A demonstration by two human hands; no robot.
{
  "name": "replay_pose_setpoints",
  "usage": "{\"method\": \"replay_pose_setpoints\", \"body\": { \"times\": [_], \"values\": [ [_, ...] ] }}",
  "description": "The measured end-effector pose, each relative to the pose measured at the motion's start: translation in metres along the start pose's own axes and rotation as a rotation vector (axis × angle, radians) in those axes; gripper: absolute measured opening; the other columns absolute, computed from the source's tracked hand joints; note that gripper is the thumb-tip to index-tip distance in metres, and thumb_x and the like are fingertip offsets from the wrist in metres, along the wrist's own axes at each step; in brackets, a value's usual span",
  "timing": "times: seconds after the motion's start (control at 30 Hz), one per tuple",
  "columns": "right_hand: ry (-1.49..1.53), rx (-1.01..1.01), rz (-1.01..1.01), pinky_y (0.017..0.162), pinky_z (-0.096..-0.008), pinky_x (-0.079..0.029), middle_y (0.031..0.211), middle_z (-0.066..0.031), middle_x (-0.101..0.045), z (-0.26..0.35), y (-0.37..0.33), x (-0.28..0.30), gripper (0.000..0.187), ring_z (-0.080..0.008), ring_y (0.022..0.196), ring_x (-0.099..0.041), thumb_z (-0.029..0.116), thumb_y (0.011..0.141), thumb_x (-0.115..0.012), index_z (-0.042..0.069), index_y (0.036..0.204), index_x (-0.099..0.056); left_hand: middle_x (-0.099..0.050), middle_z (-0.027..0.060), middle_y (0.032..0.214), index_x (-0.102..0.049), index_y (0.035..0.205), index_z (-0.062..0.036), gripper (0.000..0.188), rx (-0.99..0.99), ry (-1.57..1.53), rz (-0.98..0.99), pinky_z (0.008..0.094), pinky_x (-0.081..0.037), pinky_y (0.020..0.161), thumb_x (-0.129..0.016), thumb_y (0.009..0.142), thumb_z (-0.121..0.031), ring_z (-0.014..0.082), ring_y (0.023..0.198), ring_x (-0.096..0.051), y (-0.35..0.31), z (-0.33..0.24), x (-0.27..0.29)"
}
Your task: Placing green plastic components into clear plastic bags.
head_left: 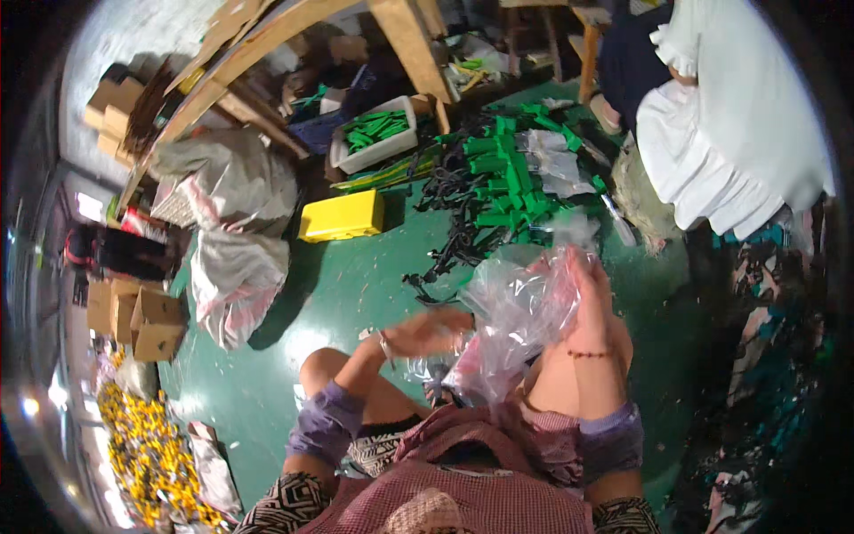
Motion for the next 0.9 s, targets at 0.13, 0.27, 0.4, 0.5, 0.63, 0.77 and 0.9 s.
{"method": "replay_pose_setpoints", "body": {
  "times": [0.13,0.27,0.4,0.5,0.63,0.77,0.9],
  "values": [
    [-0.319,-0.102,0.016,0.072,-0.0242,-0.05,0.105,-0.0066,-0.067,-0.002,0.004,0.008,0.024,-0.0124,0.096,-0.063,0.016,0.088,-0.068,0.008,0.11,-0.061,-0.061,0.019,0.118,-0.056,0.124,-0.0051,0.05,-0.116,0.776,-0.59,0.0416,-0.047,0.094,-0.071,0.086,-0.034,0.035,0.113,-0.058,0.152,0.039,0.106],
    [-0.568,-0.395,0.088,0.074,-0.0255,-0.048,0.104,-0.0009,-0.061,-0.019,0.008,0.002,0.036,-0.0121,0.097,-0.061,0.017,0.089,-0.069,0.005,0.12,-0.055,-0.051,0.0191,0.134,-0.039,0.143,-0.0087,0.074,0.013,1.345,-0.574,0.0453,-0.045,0.099,-0.064,0.086,-0.049,0.0363,0.122,-0.05,0.299,0.071,0.157],
    [-0.485,-0.316,-0.029,0.062,-0.0252,-0.047,0.085,0.002,-0.06,-0.019,0.017,0.007,0.033,-0.0083,0.074,-0.057,0.027,0.093,-0.067,0.006,0.116,-0.057,-0.053,0.0189,0.132,-0.048,0.139,-0.0082,0.07,0.348,1.344,-0.32,0.0426,-0.045,0.1,-0.062,0.086,-0.051,0.0341,0.122,-0.051,0.379,0.091,0.131],
    [-0.066,-0.479,0.254,0.067,-0.0292,-0.05,0.096,-0.0014,-0.06,-0.036,0.032,-0.022,0.032,-0.0111,0.082,-0.058,0.031,0.095,-0.061,0.008,0.118,-0.059,-0.071,0.0148,0.103,-0.073,0.099,-0.0063,0.031,0.533,1.343,0.094,0.0382,-0.053,0.076,-0.063,0.082,-0.03,0.0265,0.086,-0.068,0.325,0.149,0.253],
    [-0.972,0.544,0.302,0.07,-0.0317,-0.047,0.092,-0.0004,-0.061,-0.036,0.022,0.045,0.031,-0.0111,0.083,-0.055,0.03,0.097,-0.054,0.009,0.119,-0.061,-0.06,0.0042,0.058,-0.063,0.067,-0.004,0.031,0.423,0.642,-0.015,0.035,-0.045,0.05,-0.072,0.078,-0.031,0.0148,0.049,-0.056,0.281,0.096,0.147],
    [0.031,-0.409,0.06,0.063,-0.0252,-0.04,0.088,0.0008,-0.061,-0.049,0.031,0.041,0.031,-0.0084,0.075,-0.05,0.029,0.093,-0.061,0.004,0.111,-0.064,-0.055,0.0024,0.06,-0.058,0.098,0.0,0.026,0.309,-0.056,-0.436,0.0285,-0.039,0.044,-0.071,0.082,-0.016,0.0102,0.048,-0.05,0.085,0.003,0.114],
    [-0.668,-0.237,0.207,0.075,-0.0264,-0.05,0.098,-0.0052,-0.067,-0.097,0.029,0.0,0.018,-0.014,0.086,-0.062,0.012,0.093,-0.06,0.003,0.108,-0.065,-0.052,0.001,0.065,-0.051,0.109,-0.0001,0.03,0.266,-0.264,-0.78,0.027,-0.037,0.042,-0.068,0.086,-0.01,0.0091,0.049,-0.049,-0.094,-0.051,0.051]
  ]
}}
Point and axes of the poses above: each hand's wrist, its own y-axis towards the middle knuckle, its own x-axis out of the back of the hand, z = x × y, the point moved 1 cm from there along y, towards the middle knuckle
